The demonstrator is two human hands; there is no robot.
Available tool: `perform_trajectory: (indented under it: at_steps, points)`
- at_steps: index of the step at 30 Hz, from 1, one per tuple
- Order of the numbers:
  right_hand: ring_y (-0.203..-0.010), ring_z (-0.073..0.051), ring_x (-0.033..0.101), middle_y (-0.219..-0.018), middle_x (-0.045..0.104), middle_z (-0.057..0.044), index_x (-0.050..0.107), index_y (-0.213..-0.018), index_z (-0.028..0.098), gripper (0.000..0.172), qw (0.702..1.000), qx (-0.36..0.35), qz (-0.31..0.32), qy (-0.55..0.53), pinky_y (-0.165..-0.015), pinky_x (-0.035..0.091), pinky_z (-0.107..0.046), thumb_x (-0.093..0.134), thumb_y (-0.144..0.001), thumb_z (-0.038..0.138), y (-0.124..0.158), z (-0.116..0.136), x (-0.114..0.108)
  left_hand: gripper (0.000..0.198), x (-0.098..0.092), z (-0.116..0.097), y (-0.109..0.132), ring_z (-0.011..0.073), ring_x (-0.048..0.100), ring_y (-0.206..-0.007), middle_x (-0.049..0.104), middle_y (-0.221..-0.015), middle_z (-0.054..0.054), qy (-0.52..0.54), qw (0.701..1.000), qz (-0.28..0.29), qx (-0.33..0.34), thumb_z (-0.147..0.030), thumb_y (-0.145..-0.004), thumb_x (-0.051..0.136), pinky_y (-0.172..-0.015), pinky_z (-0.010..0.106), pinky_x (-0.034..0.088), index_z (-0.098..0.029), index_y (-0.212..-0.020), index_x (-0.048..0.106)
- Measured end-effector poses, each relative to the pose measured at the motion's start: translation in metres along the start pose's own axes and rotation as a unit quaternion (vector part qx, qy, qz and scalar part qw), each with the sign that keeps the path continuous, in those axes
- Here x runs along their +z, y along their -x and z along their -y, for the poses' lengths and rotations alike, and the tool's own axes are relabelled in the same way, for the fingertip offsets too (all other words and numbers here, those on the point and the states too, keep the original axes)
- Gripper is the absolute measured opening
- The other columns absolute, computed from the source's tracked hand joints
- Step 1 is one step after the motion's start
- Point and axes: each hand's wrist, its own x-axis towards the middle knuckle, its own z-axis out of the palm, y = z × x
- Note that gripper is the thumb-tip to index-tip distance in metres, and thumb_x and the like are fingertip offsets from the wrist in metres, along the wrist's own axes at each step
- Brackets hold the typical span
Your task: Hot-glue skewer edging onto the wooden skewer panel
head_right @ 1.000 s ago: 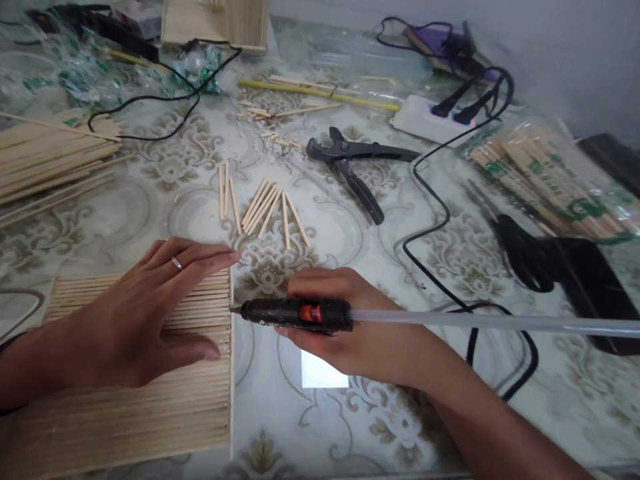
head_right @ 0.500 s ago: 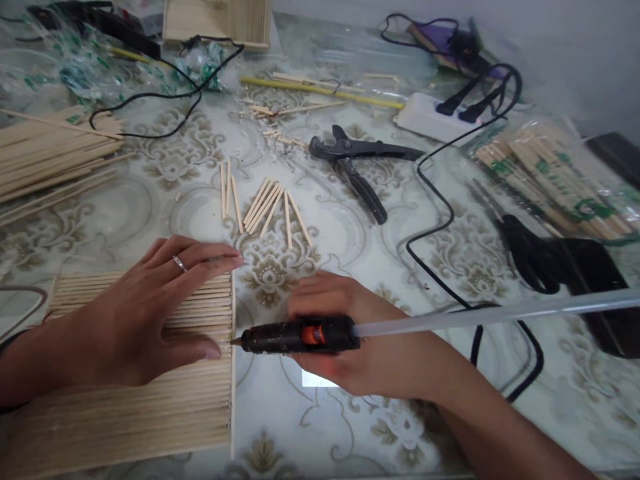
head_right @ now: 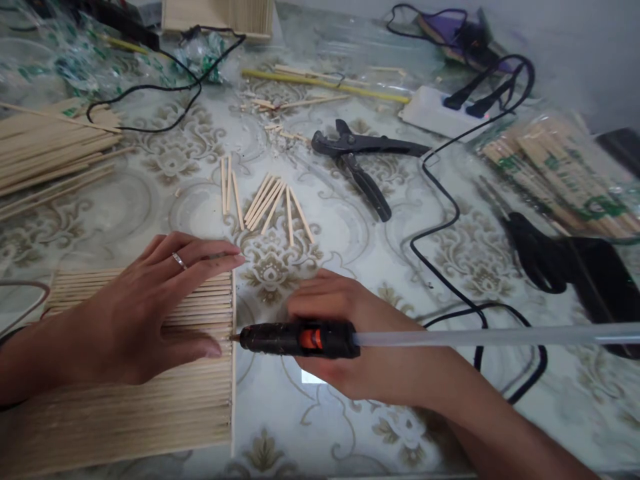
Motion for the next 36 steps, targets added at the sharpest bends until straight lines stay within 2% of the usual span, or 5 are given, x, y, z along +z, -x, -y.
perform_trajectory:
  at_steps: [10,21,25,29,36]
  points:
    - [-0.067,-0.014,0.049,-0.066,0.051,0.005,0.042,-0.068,0.023,0.027,1.000,0.009,0.014,-0.013,-0.069,0.035,-0.031,0.060,-0.082,0.009,0.002,-0.001,-0.004,0.087,0.000,0.000,-0.001,0.0386,0.055,-0.130,0.059,-0.151,0.022,-0.001,1.000,-0.003,0.001,-0.053,-0.087,0.081,-0.108,0.058,0.044,-0.010,-0.153,0.046]
    - [-0.071,-0.016,0.052,-0.069,0.054,0.003,0.044,-0.068,0.023,0.029,0.999,0.016,0.033,-0.024,-0.071,0.036,-0.033,0.064,-0.086,0.012,0.001,-0.001,-0.007,0.078,-0.003,0.000,-0.002,0.0374,0.055,-0.130,0.058,-0.151,0.020,0.001,1.000,0.012,0.001,-0.054,-0.091,0.077,-0.108,0.059,0.050,-0.017,-0.151,0.044]
    - [-0.069,-0.015,0.049,-0.067,0.052,0.005,0.045,-0.068,0.022,0.032,0.999,-0.001,0.041,-0.033,-0.076,0.036,-0.034,0.067,-0.092,0.019,0.002,-0.002,-0.007,0.076,-0.004,0.001,-0.001,0.0368,0.054,-0.132,0.056,-0.152,0.019,0.004,1.000,0.016,0.003,-0.054,-0.093,0.074,-0.110,0.060,0.049,-0.019,-0.153,0.042]
    - [-0.073,-0.016,0.052,-0.071,0.056,0.004,0.048,-0.068,0.022,0.032,0.999,-0.001,0.040,-0.032,-0.080,0.037,-0.034,0.070,-0.092,0.021,0.003,-0.002,-0.008,0.075,-0.006,0.001,-0.001,0.0356,0.054,-0.131,0.057,-0.151,0.018,0.005,1.000,0.021,0.007,-0.054,-0.093,0.075,-0.110,0.058,0.050,-0.020,-0.152,0.044]
    - [-0.068,-0.013,0.050,-0.075,0.054,0.005,0.058,-0.078,0.021,0.025,0.998,0.021,-0.003,-0.058,-0.063,0.038,-0.027,0.073,-0.094,0.034,0.009,-0.008,-0.020,0.078,-0.014,-0.002,-0.003,0.0350,0.052,-0.134,0.056,-0.153,0.014,0.015,0.999,0.040,-0.011,-0.054,-0.093,0.076,-0.113,0.057,0.050,-0.025,-0.156,0.040]
